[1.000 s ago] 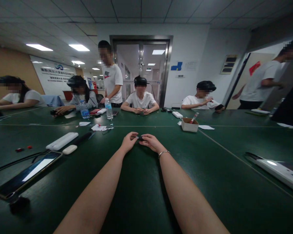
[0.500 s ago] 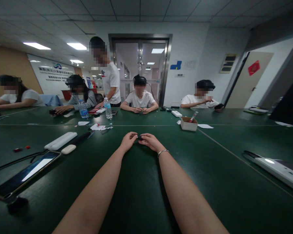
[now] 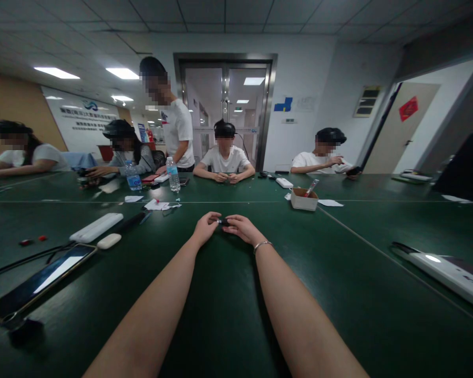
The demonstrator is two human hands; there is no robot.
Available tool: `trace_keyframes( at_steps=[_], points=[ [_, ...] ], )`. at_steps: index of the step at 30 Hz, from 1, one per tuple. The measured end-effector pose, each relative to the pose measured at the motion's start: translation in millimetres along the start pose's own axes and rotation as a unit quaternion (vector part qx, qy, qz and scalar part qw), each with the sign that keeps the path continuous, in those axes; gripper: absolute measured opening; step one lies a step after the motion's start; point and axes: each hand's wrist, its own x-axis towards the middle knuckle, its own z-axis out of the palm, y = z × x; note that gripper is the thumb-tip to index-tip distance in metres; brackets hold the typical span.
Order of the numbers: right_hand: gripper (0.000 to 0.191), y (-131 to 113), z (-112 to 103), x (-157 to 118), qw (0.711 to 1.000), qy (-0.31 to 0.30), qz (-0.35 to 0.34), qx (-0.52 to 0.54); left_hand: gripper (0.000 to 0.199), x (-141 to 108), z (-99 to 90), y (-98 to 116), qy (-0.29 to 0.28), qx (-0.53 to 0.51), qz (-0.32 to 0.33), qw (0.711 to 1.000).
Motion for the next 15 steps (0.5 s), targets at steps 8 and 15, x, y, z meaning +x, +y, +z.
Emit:
trace_keyframes(
  at_steps=[8,15],
  points=[
    [0.010,-3.1,1.9,-3.3,1.000,-0.006,0.003,0.001,0.029,-1.2,0.7,3.7,-0.023,-0.011,-0.052,0.998],
    [0.010,-5.5,4.7,-4.8,1.000,0.010,0.009,0.007,0.031,-0.2,-1.0,7.7,0.004,-0.059,-0.069,0.996]
  ],
)
